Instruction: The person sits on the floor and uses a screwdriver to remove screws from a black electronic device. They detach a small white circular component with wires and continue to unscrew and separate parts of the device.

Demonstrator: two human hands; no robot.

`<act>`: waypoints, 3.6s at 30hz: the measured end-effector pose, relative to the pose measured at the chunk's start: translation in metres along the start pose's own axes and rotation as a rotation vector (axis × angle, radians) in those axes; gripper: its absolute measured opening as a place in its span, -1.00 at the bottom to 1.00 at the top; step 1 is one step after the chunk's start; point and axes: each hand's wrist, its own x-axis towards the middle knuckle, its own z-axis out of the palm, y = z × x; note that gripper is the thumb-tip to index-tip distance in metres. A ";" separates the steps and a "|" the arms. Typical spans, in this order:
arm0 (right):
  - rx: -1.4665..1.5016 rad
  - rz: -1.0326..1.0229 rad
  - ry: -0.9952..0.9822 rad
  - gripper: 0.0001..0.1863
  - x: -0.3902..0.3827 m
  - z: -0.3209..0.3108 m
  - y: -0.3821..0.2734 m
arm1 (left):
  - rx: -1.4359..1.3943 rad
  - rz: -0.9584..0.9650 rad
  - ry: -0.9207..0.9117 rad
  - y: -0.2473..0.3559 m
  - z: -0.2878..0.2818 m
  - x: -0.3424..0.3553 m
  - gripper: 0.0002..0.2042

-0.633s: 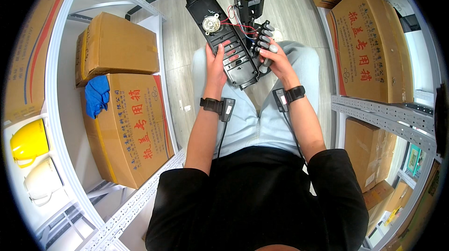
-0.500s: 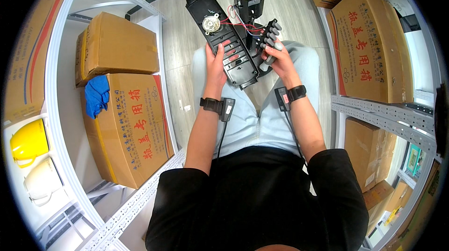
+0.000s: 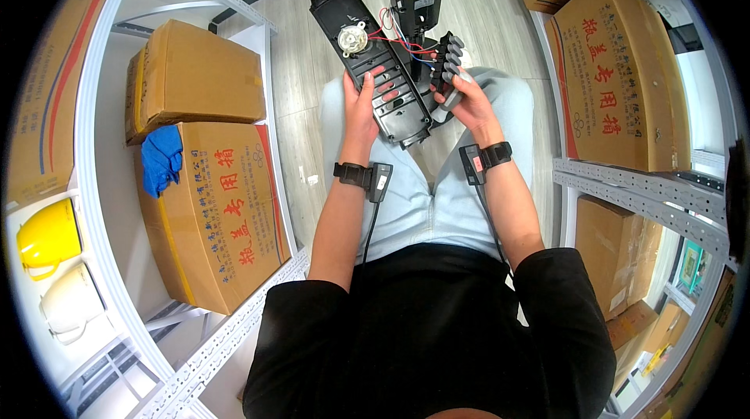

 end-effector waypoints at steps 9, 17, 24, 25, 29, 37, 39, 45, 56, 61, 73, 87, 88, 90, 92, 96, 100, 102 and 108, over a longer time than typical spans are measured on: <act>-0.102 -0.088 0.084 -0.51 0.001 0.008 -0.003 | 0.006 -0.001 -0.001 0.001 0.001 -0.001 -0.59; -0.145 -0.016 0.089 -0.54 0.001 0.010 0.001 | 0.022 -0.002 0.002 0.002 0.002 0.000 -0.60; -0.156 -0.035 0.077 -0.60 0.004 0.006 0.003 | 0.016 -0.006 -0.003 0.000 0.000 0.001 -0.59; -0.167 -0.021 0.103 -0.61 0.003 0.006 0.003 | 0.018 -0.010 -0.001 0.000 0.000 0.001 -0.59; -0.198 -0.001 0.169 -0.67 0.003 0.008 0.002 | 0.016 -0.014 0.004 0.000 0.001 0.001 -0.58; -0.243 0.012 0.252 -0.71 0.006 0.004 -0.001 | 0.000 -0.003 -0.015 -0.003 -0.002 0.003 -0.57; -0.259 0.009 0.235 -0.65 0.006 -0.001 0.001 | -0.002 -0.005 -0.016 -0.003 -0.001 0.003 -0.57; -0.186 -0.034 0.190 -0.57 0.005 0.001 0.003 | 0.004 -0.008 -0.006 -0.003 -0.002 0.003 -0.58; -0.182 0.025 0.103 -0.40 0.001 0.009 0.000 | 0.016 -0.021 0.010 0.000 0.000 0.001 -0.58; -0.249 -0.010 0.101 -0.44 0.002 0.006 0.000 | 0.012 -0.022 0.012 -0.002 0.000 0.003 -0.58; -0.307 -0.036 0.143 -0.48 0.001 0.010 -0.002 | 0.006 -0.018 0.009 -0.003 -0.001 0.002 -0.56; -0.272 0.003 0.181 -0.62 0.001 0.010 0.000 | 0.007 -0.013 -0.001 -0.003 -0.003 0.002 -0.59; -0.280 0.014 0.186 -0.64 0.002 0.007 0.000 | 0.008 -0.015 -0.001 -0.003 -0.002 0.002 -0.59; -0.304 -0.003 0.170 -0.66 0.004 0.001 0.001 | 0.008 -0.018 -0.001 -0.002 -0.001 0.001 -0.59; -0.267 0.006 0.191 -0.67 0.006 -0.003 0.002 | 0.010 -0.021 -0.002 -0.002 -0.001 0.002 -0.59; -0.198 0.040 0.276 -0.58 0.005 0.008 0.001 | 0.017 -0.010 0.002 -0.002 -0.003 0.001 -0.58; -0.165 0.028 0.245 -0.64 0.006 0.002 0.000 | 0.030 -0.014 0.005 0.000 0.000 0.000 -0.58; -0.222 0.023 0.281 -0.58 0.005 0.004 -0.001 | 0.033 -0.014 0.006 0.001 0.001 0.000 -0.58; -0.227 0.015 0.316 -0.58 0.005 0.000 -0.002 | 0.022 -0.022 0.018 0.000 0.000 0.000 -0.58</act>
